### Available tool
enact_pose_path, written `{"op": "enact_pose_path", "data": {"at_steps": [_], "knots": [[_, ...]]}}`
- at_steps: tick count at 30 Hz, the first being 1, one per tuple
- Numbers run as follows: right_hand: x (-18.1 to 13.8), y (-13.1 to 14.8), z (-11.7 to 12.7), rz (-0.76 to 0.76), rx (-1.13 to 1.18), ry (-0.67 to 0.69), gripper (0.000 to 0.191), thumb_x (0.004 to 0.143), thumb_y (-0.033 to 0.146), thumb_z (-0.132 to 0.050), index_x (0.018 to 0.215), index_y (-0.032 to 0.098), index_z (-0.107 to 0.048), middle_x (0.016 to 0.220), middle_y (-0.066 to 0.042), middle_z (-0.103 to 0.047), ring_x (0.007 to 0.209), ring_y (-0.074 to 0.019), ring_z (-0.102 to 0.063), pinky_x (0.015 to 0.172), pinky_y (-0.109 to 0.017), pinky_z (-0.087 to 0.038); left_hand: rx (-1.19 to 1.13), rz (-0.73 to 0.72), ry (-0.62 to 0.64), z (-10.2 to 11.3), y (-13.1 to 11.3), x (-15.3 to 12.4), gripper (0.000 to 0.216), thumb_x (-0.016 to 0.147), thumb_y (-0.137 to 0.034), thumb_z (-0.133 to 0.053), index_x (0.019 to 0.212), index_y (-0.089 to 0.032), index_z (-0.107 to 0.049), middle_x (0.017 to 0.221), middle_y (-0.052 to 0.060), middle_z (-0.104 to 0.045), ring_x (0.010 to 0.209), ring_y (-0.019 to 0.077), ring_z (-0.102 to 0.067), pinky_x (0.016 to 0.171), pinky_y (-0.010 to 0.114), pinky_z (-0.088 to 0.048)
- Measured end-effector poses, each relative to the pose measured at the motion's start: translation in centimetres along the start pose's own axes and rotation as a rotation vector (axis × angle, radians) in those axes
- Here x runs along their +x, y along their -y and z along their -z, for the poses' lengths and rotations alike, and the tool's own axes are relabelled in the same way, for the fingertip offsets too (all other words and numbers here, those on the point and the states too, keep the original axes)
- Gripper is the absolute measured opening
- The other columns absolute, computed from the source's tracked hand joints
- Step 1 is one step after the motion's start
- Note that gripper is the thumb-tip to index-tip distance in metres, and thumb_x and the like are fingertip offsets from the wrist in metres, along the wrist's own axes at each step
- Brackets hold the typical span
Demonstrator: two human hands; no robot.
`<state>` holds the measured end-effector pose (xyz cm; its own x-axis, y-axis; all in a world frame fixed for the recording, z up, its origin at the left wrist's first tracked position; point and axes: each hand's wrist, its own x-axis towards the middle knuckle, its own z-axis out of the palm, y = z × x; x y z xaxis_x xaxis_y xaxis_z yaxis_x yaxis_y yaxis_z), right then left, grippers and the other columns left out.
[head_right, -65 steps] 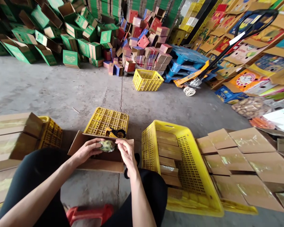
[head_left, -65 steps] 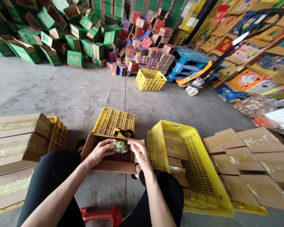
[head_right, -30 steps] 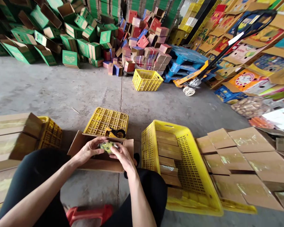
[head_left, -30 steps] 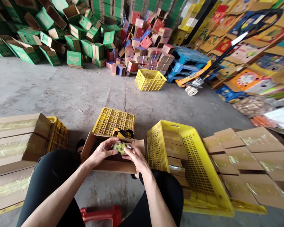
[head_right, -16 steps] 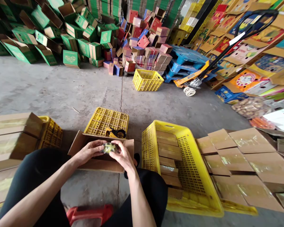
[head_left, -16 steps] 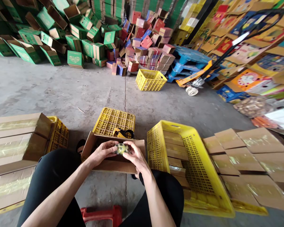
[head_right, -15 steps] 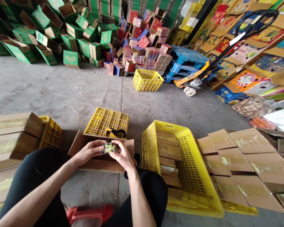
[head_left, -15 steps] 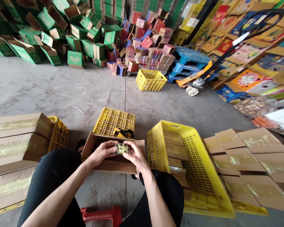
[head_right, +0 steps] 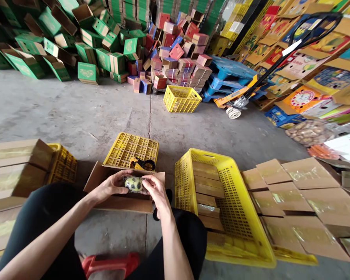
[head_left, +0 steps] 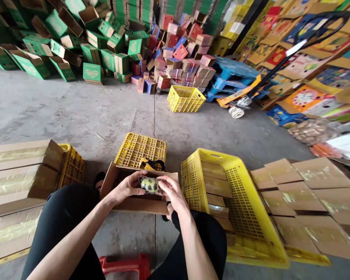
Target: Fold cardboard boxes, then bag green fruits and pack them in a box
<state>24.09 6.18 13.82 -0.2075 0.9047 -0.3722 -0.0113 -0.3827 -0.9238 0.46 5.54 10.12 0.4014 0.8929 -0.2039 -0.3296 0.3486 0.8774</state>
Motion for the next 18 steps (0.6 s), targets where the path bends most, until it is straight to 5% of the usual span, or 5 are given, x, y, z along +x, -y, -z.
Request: {"op": "enact_pose_path", "data": {"at_steps": [5, 9, 18], "knots": [[0.25, -0.11, -0.09, 0.078, -0.002, 0.004, 0.036, 0.075, 0.054, -0.085, 0.093, 0.023, -0.078, 0.091, -0.003, -0.078, 0.083, -0.0232, -0.072, 0.078, -0.038, -0.062, 0.036, 0.105, 0.048, -0.38, 0.65, 0.07, 0.070, 0.073, -0.038, -0.093, 0.136, -0.022, -0.064, 0.122, 0.009, -0.075, 0.113, 0.0279, -0.068, 0.103, 0.041, -0.047], [0.36, -0.26, -0.18, 0.130, -0.033, -0.006, 0.037, 0.076, 0.056, -0.084, 0.092, 0.023, -0.079, 0.105, -0.008, -0.081, 0.096, -0.0279, -0.074, 0.090, -0.043, -0.059, 0.055, 0.109, 0.017, -0.57, 0.72, 0.13, 0.065, 0.072, -0.040, -0.094, 0.128, -0.020, -0.069, 0.116, 0.010, -0.078, 0.108, 0.0278, -0.070, 0.101, 0.041, -0.048], [0.29, -0.24, 0.17, 0.075, -0.037, 0.065, 0.050, 0.092, 0.070, -0.065, 0.113, 0.027, -0.078, 0.123, -0.007, -0.076, 0.121, -0.0284, -0.068, 0.109, -0.048, -0.053, 0.120, 0.021, -0.056, 0.25, 1.06, 0.39, 0.065, 0.065, -0.034, -0.098, 0.122, -0.018, -0.073, 0.111, 0.009, -0.078, 0.098, 0.0254, -0.071, 0.090, 0.037, -0.051]]}}
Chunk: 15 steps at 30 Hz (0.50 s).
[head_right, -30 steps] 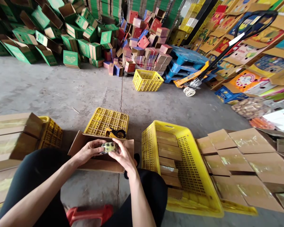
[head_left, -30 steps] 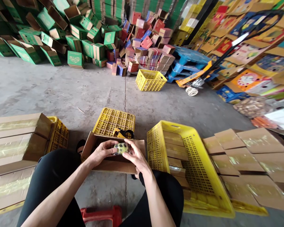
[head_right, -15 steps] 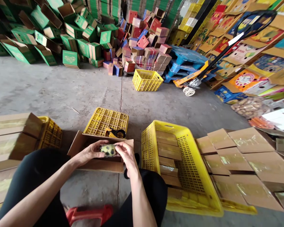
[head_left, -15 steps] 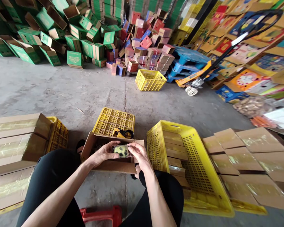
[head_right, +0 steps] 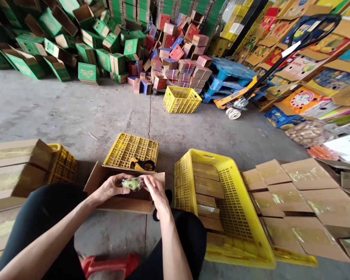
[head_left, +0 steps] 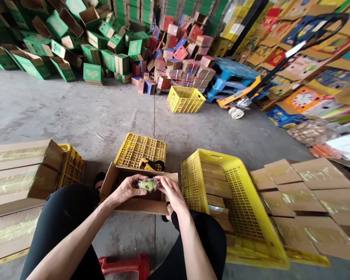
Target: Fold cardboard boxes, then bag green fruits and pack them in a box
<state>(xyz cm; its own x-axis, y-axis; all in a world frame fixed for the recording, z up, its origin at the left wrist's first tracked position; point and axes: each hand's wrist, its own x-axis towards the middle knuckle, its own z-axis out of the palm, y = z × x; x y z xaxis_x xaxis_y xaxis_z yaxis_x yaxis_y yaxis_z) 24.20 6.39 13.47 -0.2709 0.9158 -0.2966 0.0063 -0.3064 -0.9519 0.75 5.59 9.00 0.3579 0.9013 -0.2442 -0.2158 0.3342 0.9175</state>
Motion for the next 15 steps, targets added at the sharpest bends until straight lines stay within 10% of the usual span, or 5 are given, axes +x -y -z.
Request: {"op": "enact_pose_path", "data": {"at_steps": [15], "knots": [[-0.6, 0.3, -0.3, -0.033, -0.014, 0.037, 0.053, 0.077, 0.044, -0.087, 0.125, 0.026, -0.073, 0.116, -0.005, -0.075, 0.109, -0.0263, -0.070, 0.096, -0.041, -0.056, 0.017, -0.052, 0.018, -0.6, -0.8, -0.3, 0.077, 0.066, -0.028, -0.096, 0.137, -0.024, -0.065, 0.133, 0.010, -0.069, 0.119, 0.0314, -0.065, 0.105, 0.044, -0.048]]}}
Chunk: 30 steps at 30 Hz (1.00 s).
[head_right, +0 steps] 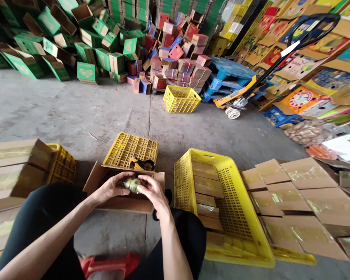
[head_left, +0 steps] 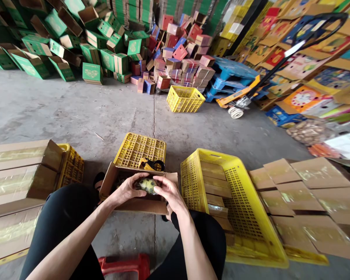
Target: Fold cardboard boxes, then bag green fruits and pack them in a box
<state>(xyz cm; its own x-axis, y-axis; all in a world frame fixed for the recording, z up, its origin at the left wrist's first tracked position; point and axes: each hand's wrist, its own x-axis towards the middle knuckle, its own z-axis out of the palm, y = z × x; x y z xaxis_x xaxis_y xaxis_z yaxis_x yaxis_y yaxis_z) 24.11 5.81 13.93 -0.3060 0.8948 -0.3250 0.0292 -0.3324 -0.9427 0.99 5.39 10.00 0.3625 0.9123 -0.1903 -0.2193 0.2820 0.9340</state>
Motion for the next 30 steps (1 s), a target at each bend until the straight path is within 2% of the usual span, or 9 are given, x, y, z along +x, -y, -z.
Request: {"op": "enact_pose_path", "data": {"at_steps": [6, 10, 13, 19, 23, 26, 30], "knots": [[0.3, -0.2, -0.1, 0.037, 0.024, 0.019, 0.056, 0.076, 0.036, -0.084, 0.129, 0.029, -0.069, 0.121, -0.005, -0.074, 0.114, -0.0279, -0.069, 0.097, -0.043, -0.056, -0.099, -0.002, -0.042, -0.1, -0.1, -0.3, 0.089, 0.066, -0.031, -0.098, 0.146, -0.029, -0.059, 0.147, 0.011, -0.061, 0.136, 0.0345, -0.056, 0.115, 0.046, -0.041], [0.3, -0.1, -0.3, 0.093, 0.029, 0.042, 0.058, 0.074, 0.031, -0.084, 0.130, 0.031, -0.066, 0.128, -0.005, -0.071, 0.125, -0.0286, -0.065, 0.110, -0.047, -0.050, -0.144, 0.116, -0.031, -0.1, 0.1, -0.6, 0.094, 0.072, -0.040, -0.094, 0.154, -0.031, -0.049, 0.128, 0.011, -0.069, 0.121, 0.0334, -0.065, 0.107, 0.050, -0.049], [0.3, -0.2, -0.3, 0.128, 0.028, 0.068, 0.060, 0.074, 0.029, -0.083, 0.132, 0.031, -0.065, 0.136, -0.006, -0.067, 0.133, -0.0281, -0.060, 0.116, -0.048, -0.045, -0.180, 0.186, -0.043, -0.2, 0.0, -0.7, 0.093, 0.073, -0.041, -0.093, 0.153, -0.032, -0.048, 0.126, 0.012, -0.068, 0.116, 0.0324, -0.067, 0.100, 0.049, -0.055], [0.3, -0.4, 0.0, 0.131, 0.023, 0.132, 0.070, 0.076, 0.029, -0.084, 0.142, 0.034, -0.060, 0.148, -0.006, -0.061, 0.140, -0.0283, -0.055, 0.121, -0.049, -0.041, -0.146, 0.099, -0.085, -0.3, -0.1, -0.6, 0.093, 0.068, -0.038, -0.096, 0.149, -0.029, -0.053, 0.123, 0.011, -0.070, 0.112, 0.0314, -0.067, 0.095, 0.043, -0.054], [0.3, -0.3, 0.2, 0.088, -0.013, 0.145, 0.075, 0.078, 0.036, -0.087, 0.147, 0.036, -0.056, 0.154, -0.007, -0.056, 0.140, -0.0305, -0.056, 0.114, -0.051, -0.048, -0.029, 0.000, -0.129, -0.2, -0.2, -0.4, 0.086, 0.067, -0.035, -0.096, 0.144, -0.026, -0.059, 0.123, 0.009, -0.072, 0.116, 0.0301, -0.065, 0.101, 0.040, -0.049], [0.4, -0.6, 0.4, 0.064, -0.040, 0.113, 0.071, 0.079, 0.040, -0.087, 0.145, 0.035, -0.059, 0.150, -0.007, -0.060, 0.133, -0.0308, -0.061, 0.110, -0.051, -0.052, 0.001, -0.017, -0.124, -0.1, -0.1, -0.3, 0.084, 0.068, -0.035, -0.095, 0.144, -0.028, -0.059, 0.124, 0.007, -0.072, 0.116, 0.0284, -0.064, 0.101, 0.037, -0.048], [0.9, -1.4, 0.5, 0.105, -0.087, 0.047, 0.051, 0.079, 0.038, -0.085, 0.127, 0.030, -0.070, 0.125, -0.005, -0.073, 0.117, -0.0276, -0.069, 0.106, -0.047, -0.054, -0.005, -0.006, -0.105, -0.1, 0.1, -0.2, 0.085, 0.069, -0.034, -0.095, 0.145, -0.028, -0.058, 0.125, 0.007, -0.071, 0.115, 0.0270, -0.064, 0.099, 0.035, -0.048]]}}
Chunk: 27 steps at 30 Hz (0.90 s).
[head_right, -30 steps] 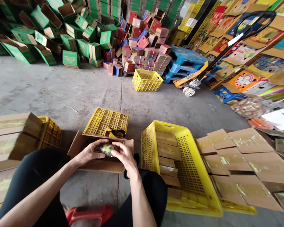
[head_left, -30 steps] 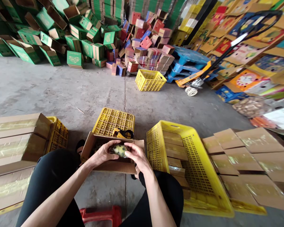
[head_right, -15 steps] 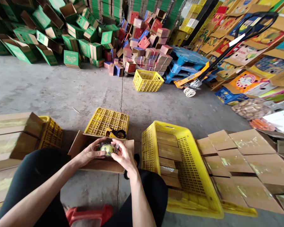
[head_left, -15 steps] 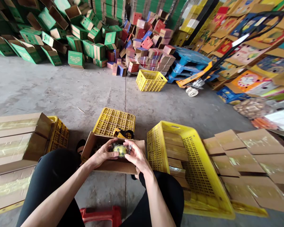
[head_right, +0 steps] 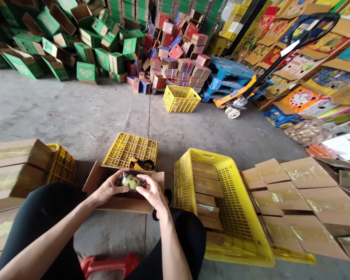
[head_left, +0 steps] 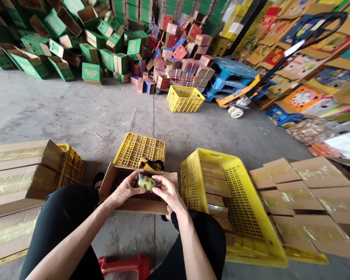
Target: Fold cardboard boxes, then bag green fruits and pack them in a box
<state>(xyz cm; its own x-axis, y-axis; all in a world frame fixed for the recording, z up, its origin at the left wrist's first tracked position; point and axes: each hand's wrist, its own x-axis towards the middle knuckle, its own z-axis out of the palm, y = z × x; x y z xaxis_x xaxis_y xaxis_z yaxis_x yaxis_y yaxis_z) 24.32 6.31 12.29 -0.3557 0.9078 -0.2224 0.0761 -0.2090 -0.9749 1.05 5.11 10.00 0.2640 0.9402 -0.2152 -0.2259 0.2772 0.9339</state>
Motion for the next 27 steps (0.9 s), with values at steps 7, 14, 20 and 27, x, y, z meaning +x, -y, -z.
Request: {"op": "enact_pose_path", "data": {"at_steps": [7, 14, 20, 27], "knots": [[0.4, 0.1, -0.1, 0.038, -0.001, -0.067, 0.032, 0.077, 0.040, -0.085, 0.103, 0.025, -0.072, 0.111, -0.003, -0.073, 0.109, -0.0259, -0.069, 0.098, -0.041, -0.055, -0.089, 0.010, 0.034, 0.1, 0.7, 0.4, 0.078, 0.072, -0.035, -0.093, 0.142, -0.025, -0.061, 0.129, 0.009, -0.071, 0.123, 0.0291, -0.063, 0.105, 0.039, -0.046], [0.0, 1.0, -0.3, 0.054, 0.005, -0.076, 0.029, 0.075, 0.042, -0.085, 0.091, 0.025, -0.069, 0.115, -0.004, -0.072, 0.113, -0.0266, -0.067, 0.099, -0.040, -0.053, -0.115, 0.021, 0.035, 0.1, 0.8, 0.5, 0.071, 0.071, -0.034, -0.095, 0.135, -0.023, -0.066, 0.128, 0.009, -0.074, 0.122, 0.0293, -0.065, 0.107, 0.040, -0.046], [0.0, 1.2, -0.5, 0.075, -0.018, -0.087, 0.027, 0.072, 0.038, -0.087, 0.083, 0.023, -0.067, 0.117, -0.005, -0.072, 0.107, -0.0242, -0.068, 0.095, -0.035, -0.052, -0.198, 0.043, -0.002, -0.2, 1.1, 0.5, 0.070, 0.067, -0.032, -0.097, 0.130, -0.022, -0.067, 0.120, 0.009, -0.077, 0.115, 0.0286, -0.069, 0.107, 0.041, -0.046], [0.2, 0.4, -0.5, 0.125, -0.029, -0.074, 0.019, 0.074, 0.029, -0.083, 0.081, 0.022, -0.067, 0.119, -0.006, -0.071, 0.111, -0.0251, -0.068, 0.093, -0.034, -0.052, -0.234, 0.104, -0.022, -0.1, 1.2, 0.2, 0.080, 0.072, -0.034, -0.095, 0.142, -0.027, -0.058, 0.125, 0.008, -0.073, 0.116, 0.0270, -0.068, 0.103, 0.039, -0.050]]}}
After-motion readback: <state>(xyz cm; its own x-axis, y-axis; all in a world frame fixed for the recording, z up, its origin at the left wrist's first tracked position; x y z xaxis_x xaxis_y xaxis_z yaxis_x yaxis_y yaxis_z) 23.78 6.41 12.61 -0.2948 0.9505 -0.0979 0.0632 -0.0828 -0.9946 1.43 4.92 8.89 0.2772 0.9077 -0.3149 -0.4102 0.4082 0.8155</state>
